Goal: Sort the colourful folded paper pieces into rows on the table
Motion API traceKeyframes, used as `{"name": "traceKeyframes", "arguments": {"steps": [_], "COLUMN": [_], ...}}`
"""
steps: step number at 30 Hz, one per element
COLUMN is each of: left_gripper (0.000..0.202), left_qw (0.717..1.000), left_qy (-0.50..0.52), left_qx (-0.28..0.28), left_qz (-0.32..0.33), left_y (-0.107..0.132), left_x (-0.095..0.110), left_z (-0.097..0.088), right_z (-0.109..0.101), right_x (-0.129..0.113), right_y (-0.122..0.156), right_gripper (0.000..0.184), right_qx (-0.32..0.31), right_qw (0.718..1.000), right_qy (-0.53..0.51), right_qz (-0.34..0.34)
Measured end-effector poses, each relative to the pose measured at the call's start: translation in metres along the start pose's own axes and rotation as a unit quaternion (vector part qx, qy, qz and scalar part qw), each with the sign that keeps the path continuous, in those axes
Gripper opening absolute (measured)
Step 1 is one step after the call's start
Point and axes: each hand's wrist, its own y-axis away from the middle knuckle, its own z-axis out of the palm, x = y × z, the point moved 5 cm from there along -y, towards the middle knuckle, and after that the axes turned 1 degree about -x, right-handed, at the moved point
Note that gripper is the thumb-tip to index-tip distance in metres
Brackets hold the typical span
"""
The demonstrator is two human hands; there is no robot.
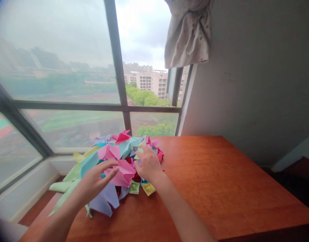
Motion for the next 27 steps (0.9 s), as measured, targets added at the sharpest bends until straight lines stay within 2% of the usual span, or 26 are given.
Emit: {"name": "traceKeyframes", "arguments": {"steps": [3, 5, 7, 10, 13, 17, 21, 24, 26, 27], "left_gripper": [0.034, 0.039, 0.043, 0.040, 0.037, 0.037, 0.032, 0.025, 0.020, 0.021], "left_qw": [0.993, 0.983, 0.979, 0.980, 0.982, 0.986, 0.990, 0.987, 0.966, 0.945], "left_qy": [-0.079, -0.149, -0.190, -0.199, -0.186, -0.149, -0.059, 0.096, 0.245, 0.325], "left_qx": [0.088, 0.108, 0.079, 0.022, 0.026, 0.071, 0.123, 0.123, 0.067, 0.020], "left_qz": [-0.015, -0.005, 0.004, 0.013, 0.019, 0.040, 0.038, 0.036, 0.039, 0.035], "left_y": [-0.022, -0.033, -0.038, -0.035, -0.028, -0.025, -0.015, 0.012, 0.037, 0.050], "left_x": [-0.011, -0.016, -0.021, -0.022, -0.017, -0.004, 0.023, 0.063, 0.092, 0.104], "left_z": [-0.015, -0.012, 0.001, 0.020, 0.026, 0.022, 0.011, 0.009, 0.020, 0.030], "right_z": [0.013, 0.027, 0.040, 0.053, 0.052, 0.032, -0.002, -0.022, -0.027, -0.025], "right_x": [-0.018, -0.027, -0.030, -0.022, -0.010, -0.004, 0.003, 0.036, 0.070, 0.088], "right_y": [-0.026, -0.039, -0.046, -0.041, -0.026, -0.013, -0.002, 0.020, 0.041, 0.053], "right_gripper": [0.038, 0.042, 0.042, 0.034, 0.031, 0.032, 0.031, 0.028, 0.028, 0.029], "right_qx": [-0.050, -0.090, -0.130, -0.184, -0.199, -0.147, -0.030, 0.062, 0.126, 0.148], "right_qw": [0.997, 0.993, 0.987, 0.977, 0.975, 0.988, 0.995, 0.983, 0.966, 0.956], "right_qy": [0.037, 0.065, 0.086, 0.103, 0.097, 0.037, -0.089, -0.169, -0.184, -0.184], "right_qz": [-0.037, -0.052, -0.046, -0.013, -0.004, -0.039, -0.040, 0.044, 0.128, 0.172]}}
